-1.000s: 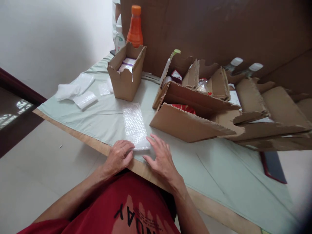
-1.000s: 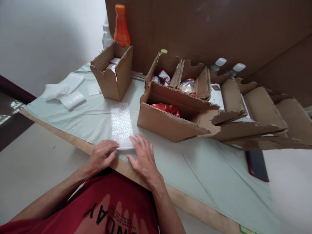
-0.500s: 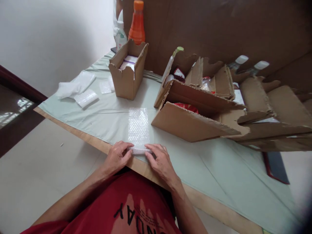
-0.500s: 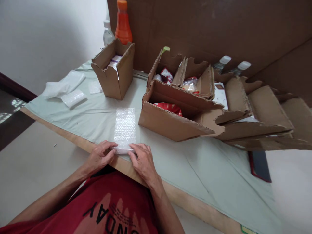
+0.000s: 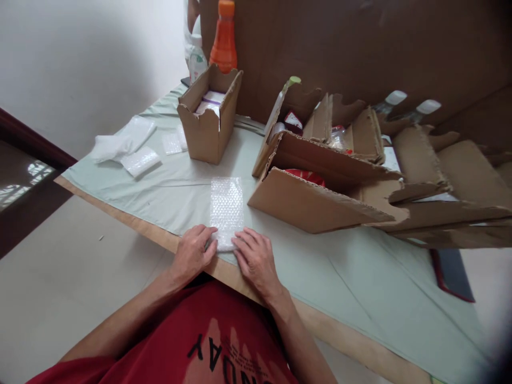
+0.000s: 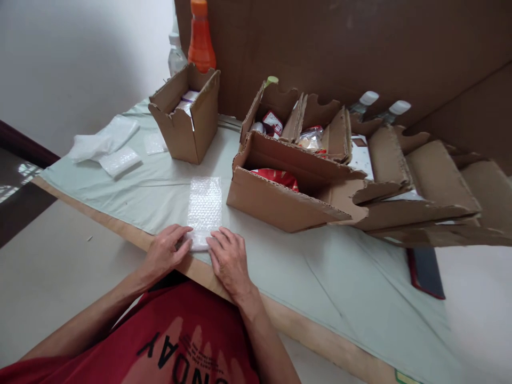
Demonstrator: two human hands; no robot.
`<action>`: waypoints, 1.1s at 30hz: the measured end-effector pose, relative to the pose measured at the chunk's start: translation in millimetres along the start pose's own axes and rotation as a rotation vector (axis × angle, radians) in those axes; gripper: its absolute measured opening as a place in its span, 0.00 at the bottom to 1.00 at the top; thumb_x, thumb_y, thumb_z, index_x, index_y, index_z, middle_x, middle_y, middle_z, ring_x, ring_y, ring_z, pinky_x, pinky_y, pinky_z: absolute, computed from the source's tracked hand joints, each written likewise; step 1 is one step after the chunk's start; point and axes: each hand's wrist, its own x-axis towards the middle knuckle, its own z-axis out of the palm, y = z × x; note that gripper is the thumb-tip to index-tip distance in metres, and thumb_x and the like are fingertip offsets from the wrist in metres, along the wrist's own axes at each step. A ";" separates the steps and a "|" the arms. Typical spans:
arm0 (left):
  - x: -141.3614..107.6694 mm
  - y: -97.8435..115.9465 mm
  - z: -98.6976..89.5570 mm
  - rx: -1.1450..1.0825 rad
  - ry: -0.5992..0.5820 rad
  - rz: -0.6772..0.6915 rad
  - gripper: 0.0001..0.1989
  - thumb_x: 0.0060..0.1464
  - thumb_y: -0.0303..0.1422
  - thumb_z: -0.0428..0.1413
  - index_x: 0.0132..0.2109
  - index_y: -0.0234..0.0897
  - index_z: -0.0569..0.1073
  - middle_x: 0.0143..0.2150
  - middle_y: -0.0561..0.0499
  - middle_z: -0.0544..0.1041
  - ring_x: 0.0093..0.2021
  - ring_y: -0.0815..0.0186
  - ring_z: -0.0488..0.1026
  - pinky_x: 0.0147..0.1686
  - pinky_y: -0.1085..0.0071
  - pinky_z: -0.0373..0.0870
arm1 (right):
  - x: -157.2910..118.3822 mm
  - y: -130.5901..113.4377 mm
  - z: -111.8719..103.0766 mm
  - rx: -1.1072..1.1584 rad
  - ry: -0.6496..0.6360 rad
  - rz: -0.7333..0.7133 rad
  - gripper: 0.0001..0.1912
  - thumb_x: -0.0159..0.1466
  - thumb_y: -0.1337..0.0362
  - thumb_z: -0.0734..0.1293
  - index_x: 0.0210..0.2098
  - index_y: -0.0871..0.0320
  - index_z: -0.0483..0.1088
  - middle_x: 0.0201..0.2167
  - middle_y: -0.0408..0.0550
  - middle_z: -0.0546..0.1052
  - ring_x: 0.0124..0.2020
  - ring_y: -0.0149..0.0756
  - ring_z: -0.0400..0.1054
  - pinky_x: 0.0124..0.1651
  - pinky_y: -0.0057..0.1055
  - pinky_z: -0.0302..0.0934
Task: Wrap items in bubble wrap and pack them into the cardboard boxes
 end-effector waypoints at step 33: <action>4.6 -9.7 -0.8 -0.106 -0.030 0.148 0.10 0.66 0.33 0.55 0.50 0.37 0.77 0.40 0.45 0.81 0.43 0.56 0.76 0.47 0.56 0.75 | -6.6 0.0 -5.3 0.105 0.082 0.174 0.15 0.71 0.62 0.65 0.56 0.56 0.73 0.54 0.55 0.79 0.56 0.47 0.71 0.56 0.45 0.63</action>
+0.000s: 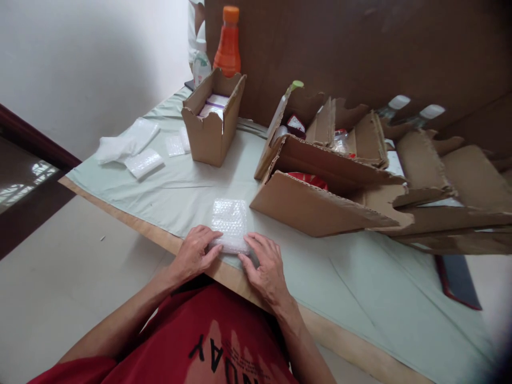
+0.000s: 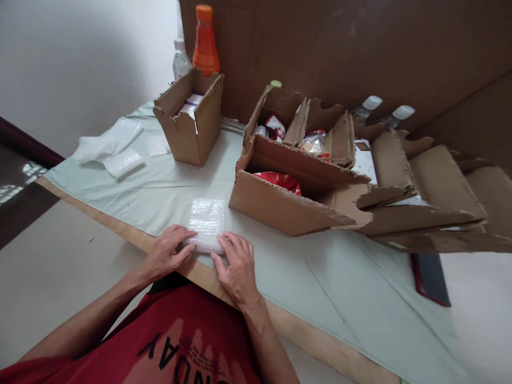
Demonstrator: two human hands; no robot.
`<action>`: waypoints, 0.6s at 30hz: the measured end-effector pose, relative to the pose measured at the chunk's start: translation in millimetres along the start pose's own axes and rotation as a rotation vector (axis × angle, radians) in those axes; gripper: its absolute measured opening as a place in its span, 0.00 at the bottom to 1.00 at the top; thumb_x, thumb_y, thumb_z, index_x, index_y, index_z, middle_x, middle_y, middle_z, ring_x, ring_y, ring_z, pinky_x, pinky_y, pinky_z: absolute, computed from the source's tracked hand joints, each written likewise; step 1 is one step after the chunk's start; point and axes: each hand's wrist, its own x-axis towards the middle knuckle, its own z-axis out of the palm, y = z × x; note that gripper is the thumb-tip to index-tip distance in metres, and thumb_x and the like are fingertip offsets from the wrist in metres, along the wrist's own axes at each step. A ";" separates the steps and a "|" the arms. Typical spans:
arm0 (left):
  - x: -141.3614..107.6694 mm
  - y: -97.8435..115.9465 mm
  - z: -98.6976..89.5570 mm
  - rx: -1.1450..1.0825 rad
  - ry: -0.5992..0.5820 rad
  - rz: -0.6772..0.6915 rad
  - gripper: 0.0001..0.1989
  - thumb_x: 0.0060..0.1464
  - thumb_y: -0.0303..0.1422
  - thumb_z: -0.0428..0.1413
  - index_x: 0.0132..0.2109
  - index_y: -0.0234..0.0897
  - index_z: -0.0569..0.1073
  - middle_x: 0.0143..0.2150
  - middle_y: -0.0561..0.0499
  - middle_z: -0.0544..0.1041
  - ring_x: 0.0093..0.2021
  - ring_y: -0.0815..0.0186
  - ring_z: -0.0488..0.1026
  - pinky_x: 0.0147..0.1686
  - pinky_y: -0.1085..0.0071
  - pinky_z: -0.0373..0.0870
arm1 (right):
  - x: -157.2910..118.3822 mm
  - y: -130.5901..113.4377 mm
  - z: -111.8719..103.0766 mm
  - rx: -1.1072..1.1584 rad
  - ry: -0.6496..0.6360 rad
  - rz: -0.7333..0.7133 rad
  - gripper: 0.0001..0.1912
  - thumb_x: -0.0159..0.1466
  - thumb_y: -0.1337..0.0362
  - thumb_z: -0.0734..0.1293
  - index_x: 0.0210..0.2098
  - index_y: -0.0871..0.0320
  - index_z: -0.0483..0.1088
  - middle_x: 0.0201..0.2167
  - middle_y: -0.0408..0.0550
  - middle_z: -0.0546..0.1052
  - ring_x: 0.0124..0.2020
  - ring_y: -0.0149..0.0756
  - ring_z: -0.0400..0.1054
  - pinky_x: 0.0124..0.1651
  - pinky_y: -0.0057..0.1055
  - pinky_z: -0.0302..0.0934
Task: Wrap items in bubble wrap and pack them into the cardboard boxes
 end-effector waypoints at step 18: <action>0.4 4.4 -3.9 -0.011 0.032 -0.038 0.09 0.66 0.32 0.54 0.48 0.37 0.78 0.39 0.46 0.80 0.43 0.57 0.75 0.46 0.58 0.74 | 9.1 1.7 -3.8 0.013 -0.083 0.048 0.17 0.75 0.58 0.61 0.59 0.56 0.72 0.50 0.55 0.81 0.50 0.45 0.72 0.53 0.43 0.64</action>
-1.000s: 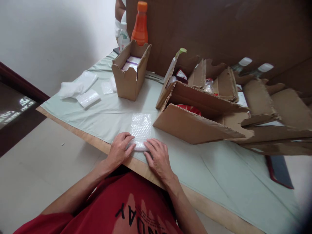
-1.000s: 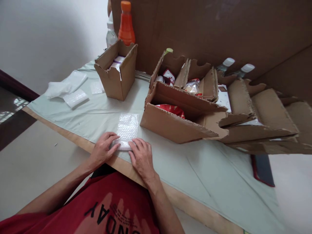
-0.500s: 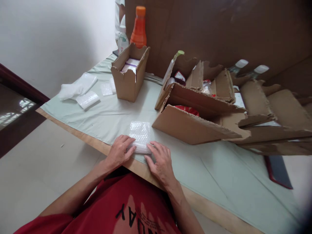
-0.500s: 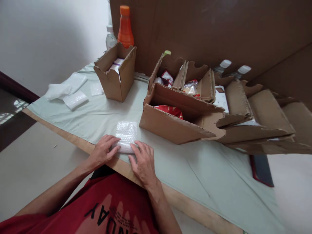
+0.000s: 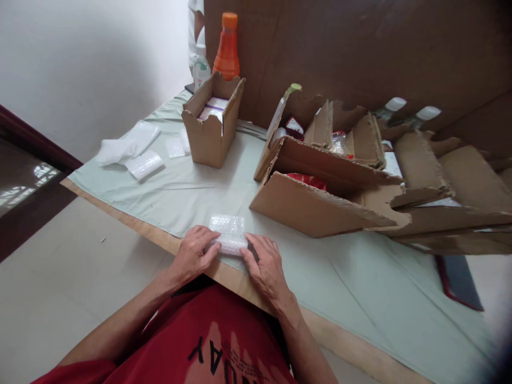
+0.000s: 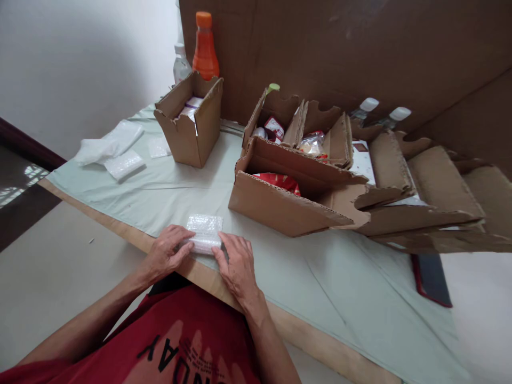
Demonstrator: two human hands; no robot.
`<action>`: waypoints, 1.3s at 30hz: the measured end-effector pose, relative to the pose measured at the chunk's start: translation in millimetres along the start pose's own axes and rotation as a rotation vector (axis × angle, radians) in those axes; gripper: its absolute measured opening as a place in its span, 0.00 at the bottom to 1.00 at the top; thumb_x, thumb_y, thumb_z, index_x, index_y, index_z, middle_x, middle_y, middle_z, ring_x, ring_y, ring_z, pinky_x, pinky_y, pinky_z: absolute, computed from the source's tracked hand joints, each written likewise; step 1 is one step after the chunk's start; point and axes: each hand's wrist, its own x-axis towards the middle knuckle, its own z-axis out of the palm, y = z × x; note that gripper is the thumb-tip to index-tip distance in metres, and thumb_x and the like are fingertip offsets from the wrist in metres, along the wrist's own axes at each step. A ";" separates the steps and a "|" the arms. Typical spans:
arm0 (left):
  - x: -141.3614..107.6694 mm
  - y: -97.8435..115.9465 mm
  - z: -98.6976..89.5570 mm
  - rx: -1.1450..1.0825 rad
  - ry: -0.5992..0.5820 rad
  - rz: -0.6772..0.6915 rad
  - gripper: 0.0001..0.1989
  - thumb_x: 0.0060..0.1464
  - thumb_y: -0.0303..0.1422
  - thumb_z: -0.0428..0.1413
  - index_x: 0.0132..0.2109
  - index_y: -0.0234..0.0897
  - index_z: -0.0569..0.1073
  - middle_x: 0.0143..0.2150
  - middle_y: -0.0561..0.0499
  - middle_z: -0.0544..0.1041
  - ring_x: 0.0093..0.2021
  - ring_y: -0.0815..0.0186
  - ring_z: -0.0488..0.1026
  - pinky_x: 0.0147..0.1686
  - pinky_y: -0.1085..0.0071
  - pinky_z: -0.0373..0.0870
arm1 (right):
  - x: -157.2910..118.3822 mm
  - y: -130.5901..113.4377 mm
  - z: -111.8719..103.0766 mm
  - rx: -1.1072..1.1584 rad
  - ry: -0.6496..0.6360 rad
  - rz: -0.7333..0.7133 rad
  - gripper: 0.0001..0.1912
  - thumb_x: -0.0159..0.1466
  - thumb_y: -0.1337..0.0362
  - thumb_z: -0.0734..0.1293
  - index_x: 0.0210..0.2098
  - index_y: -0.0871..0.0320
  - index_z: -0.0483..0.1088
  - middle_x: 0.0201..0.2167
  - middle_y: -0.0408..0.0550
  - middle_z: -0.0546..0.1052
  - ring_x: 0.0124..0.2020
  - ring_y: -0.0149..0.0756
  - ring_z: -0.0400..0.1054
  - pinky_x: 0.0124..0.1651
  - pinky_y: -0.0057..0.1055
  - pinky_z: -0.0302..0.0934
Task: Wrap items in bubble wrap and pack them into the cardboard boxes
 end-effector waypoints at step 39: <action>11.9 51.9 23.1 -1.296 -0.062 -0.702 0.25 0.42 0.45 0.74 0.44 0.35 0.80 0.38 0.46 0.84 0.40 0.59 0.80 0.43 0.66 0.75 | -27.7 -14.2 -22.0 0.734 -0.005 0.415 0.16 0.65 0.54 0.69 0.48 0.56 0.78 0.40 0.47 0.82 0.38 0.38 0.75 0.43 0.31 0.70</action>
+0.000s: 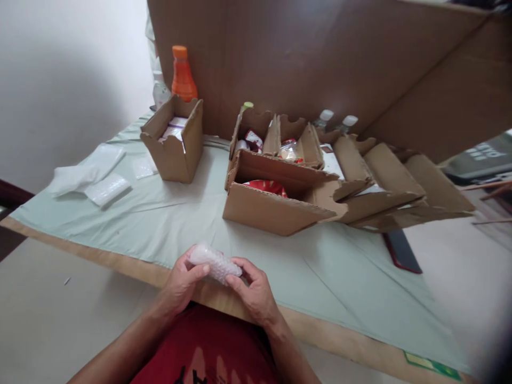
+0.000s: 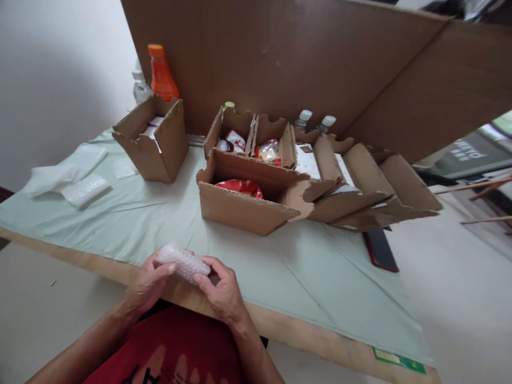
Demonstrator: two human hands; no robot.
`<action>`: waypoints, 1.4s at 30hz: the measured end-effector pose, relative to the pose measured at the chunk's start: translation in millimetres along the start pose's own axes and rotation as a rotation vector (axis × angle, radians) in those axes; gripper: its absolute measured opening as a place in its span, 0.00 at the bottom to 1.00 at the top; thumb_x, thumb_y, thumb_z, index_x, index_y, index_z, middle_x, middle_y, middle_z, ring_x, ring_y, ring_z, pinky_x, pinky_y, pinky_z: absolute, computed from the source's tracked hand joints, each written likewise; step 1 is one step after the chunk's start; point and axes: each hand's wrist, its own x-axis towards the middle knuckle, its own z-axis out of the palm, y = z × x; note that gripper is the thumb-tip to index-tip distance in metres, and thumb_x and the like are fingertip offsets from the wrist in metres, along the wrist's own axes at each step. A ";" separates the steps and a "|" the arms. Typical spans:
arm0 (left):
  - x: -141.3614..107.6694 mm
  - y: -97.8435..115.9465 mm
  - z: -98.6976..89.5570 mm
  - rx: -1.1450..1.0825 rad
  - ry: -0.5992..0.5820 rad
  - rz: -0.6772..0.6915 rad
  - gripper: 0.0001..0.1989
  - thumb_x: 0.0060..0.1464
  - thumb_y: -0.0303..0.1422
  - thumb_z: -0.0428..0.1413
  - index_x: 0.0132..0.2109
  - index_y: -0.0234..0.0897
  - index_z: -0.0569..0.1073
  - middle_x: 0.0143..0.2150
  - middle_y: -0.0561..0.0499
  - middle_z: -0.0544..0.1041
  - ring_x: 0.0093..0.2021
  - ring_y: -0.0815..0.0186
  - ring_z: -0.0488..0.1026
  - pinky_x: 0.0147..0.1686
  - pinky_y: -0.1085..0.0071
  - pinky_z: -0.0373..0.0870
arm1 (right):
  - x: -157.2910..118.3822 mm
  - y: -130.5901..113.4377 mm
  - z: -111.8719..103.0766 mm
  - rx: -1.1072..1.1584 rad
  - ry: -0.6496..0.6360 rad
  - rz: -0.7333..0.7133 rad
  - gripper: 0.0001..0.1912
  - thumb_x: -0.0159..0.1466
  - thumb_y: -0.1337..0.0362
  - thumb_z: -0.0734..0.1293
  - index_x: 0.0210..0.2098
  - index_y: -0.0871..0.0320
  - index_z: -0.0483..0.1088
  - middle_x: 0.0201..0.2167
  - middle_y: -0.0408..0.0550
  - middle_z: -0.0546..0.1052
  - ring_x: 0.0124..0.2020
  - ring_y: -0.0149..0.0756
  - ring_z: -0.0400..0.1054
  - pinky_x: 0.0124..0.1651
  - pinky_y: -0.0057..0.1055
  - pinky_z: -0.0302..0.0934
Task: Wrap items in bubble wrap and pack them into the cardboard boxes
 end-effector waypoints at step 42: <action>71.2 -17.2 0.2 0.315 -0.274 -0.128 0.25 0.55 0.52 0.64 0.51 0.39 0.79 0.48 0.41 0.84 0.47 0.56 0.80 0.50 0.61 0.75 | 131.4 -149.2 -190.9 -1.544 -0.006 0.050 0.15 0.67 0.60 0.66 0.50 0.53 0.80 0.46 0.51 0.84 0.44 0.48 0.80 0.44 0.38 0.71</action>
